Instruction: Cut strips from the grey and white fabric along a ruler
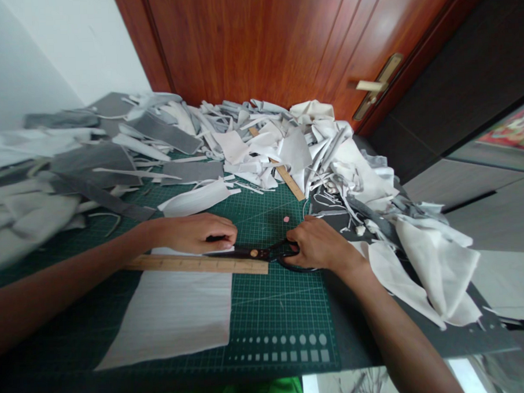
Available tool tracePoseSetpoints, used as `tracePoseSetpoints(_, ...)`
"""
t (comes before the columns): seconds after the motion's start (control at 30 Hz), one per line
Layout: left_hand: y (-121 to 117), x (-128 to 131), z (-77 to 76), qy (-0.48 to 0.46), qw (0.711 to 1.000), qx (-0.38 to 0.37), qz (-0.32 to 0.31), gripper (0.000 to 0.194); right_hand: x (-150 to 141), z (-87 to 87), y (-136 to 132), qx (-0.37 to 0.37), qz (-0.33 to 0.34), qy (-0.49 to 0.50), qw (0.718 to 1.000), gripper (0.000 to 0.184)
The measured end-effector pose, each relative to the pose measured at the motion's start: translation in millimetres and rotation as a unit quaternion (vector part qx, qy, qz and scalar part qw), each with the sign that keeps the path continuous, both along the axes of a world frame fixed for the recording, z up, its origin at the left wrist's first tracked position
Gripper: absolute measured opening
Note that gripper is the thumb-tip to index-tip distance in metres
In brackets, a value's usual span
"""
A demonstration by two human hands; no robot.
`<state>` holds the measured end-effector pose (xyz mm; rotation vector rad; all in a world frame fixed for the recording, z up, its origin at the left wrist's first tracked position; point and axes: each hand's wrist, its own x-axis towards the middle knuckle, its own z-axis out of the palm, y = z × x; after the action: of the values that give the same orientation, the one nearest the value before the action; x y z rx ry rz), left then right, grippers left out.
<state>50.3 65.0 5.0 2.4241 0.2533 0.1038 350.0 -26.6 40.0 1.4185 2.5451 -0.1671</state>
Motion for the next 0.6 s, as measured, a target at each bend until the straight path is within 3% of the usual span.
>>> tracePoseSetpoints(0.6, 1.0, 0.1, -1.4, 0.007, 1.000, -0.009, -0.002, 0.026, 2.2, -4.0, 1.5, 0.031, 0.013, -0.006, 0.999, 0.022)
